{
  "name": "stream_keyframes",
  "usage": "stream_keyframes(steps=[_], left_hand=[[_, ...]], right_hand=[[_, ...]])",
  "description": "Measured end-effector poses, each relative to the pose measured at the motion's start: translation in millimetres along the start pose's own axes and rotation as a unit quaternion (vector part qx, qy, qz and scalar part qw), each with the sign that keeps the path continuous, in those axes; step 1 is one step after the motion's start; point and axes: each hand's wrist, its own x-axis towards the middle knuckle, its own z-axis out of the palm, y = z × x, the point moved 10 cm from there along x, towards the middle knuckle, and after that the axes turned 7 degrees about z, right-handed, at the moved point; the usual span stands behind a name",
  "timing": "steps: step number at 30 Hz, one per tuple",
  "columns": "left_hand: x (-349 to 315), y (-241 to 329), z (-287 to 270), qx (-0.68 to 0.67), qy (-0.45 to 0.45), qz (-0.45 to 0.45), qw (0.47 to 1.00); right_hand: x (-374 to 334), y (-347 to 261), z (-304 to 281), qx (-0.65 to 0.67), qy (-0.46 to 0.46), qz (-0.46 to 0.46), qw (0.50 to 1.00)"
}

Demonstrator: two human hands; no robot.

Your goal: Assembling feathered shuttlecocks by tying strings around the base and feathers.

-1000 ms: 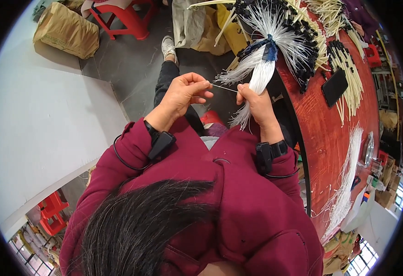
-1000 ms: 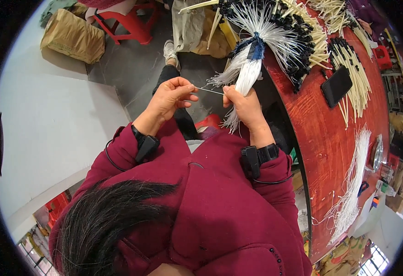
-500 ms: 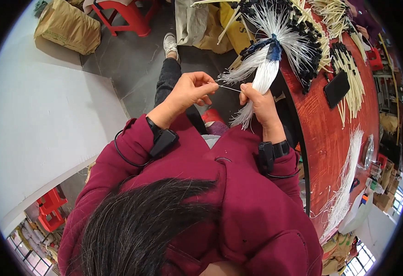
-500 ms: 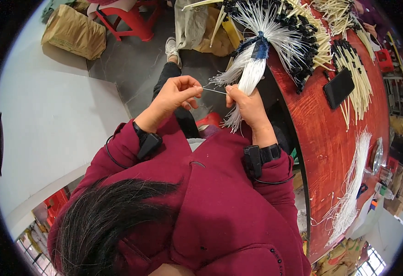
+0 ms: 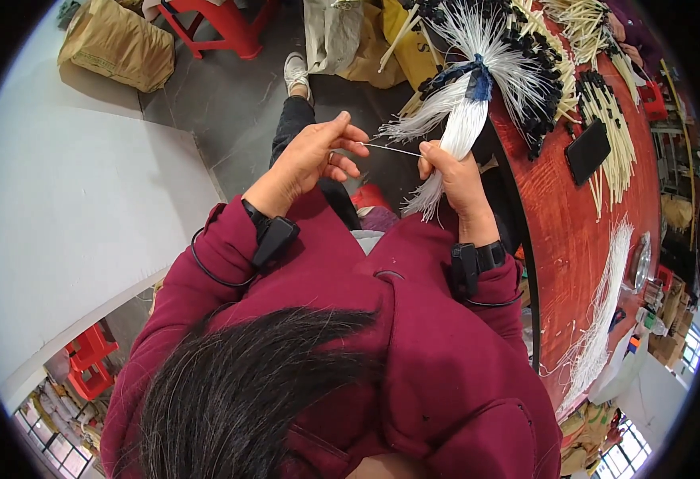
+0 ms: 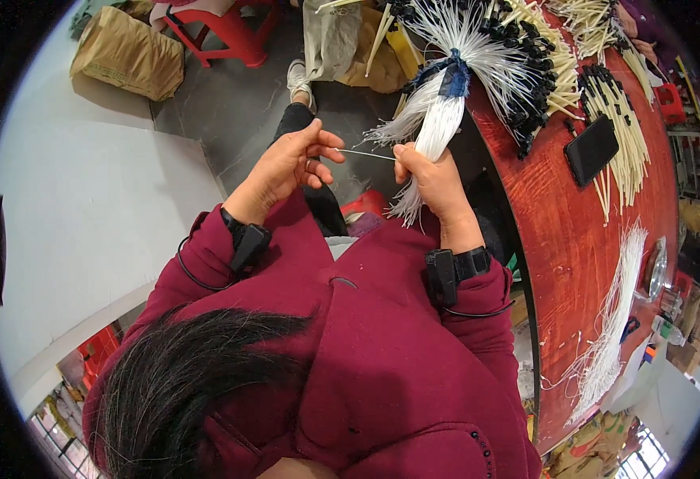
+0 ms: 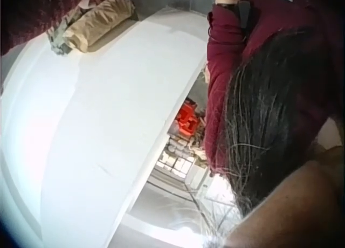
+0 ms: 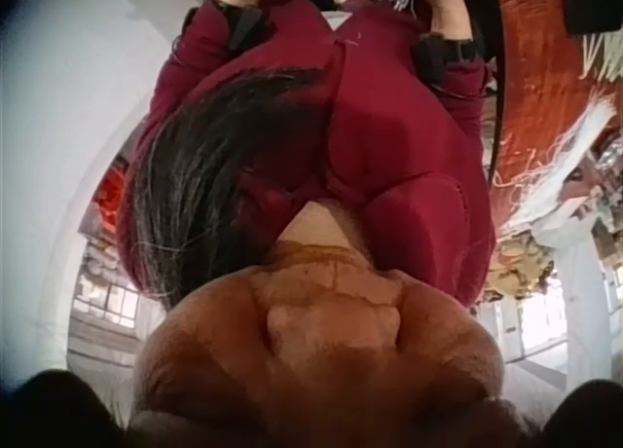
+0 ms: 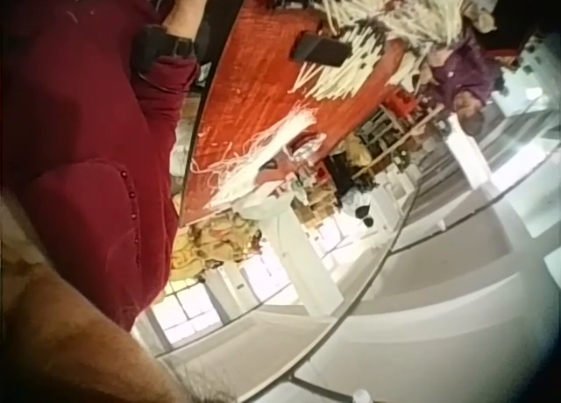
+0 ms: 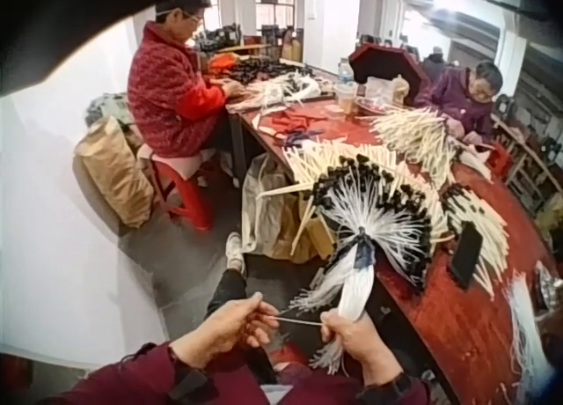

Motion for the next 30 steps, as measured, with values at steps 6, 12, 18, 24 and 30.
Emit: stream_keyframes(steps=[6, 12, 18, 24, 30], left_hand=[[2.3, 8.5, 9.0, 0.198, -0.035, 0.088, 0.976], [6.8, -9.5, -0.5, 0.101, -0.062, 0.027, 0.993], [9.5, -56.6, -3.0, -0.175, -0.117, -0.174, 0.962], [7.1, -38.0, -8.2, -0.067, -0.064, -0.088, 0.992], [1.4, -16.9, -11.3, 0.001, -0.023, -0.034, 0.999]], right_hand=[[-0.5, -0.3, 0.2, 0.008, 0.008, -0.005, 1.0], [-1.4, -3.2, -2.5, -0.002, 0.002, -0.009, 1.0], [0.0, -2.5, -6.1, -0.051, 0.023, -0.004, 0.998], [0.0, 0.4, -8.6, -0.003, 0.03, -0.017, 0.999], [-0.7, -1.4, -2.1, 0.05, 0.006, -0.014, 0.999]])
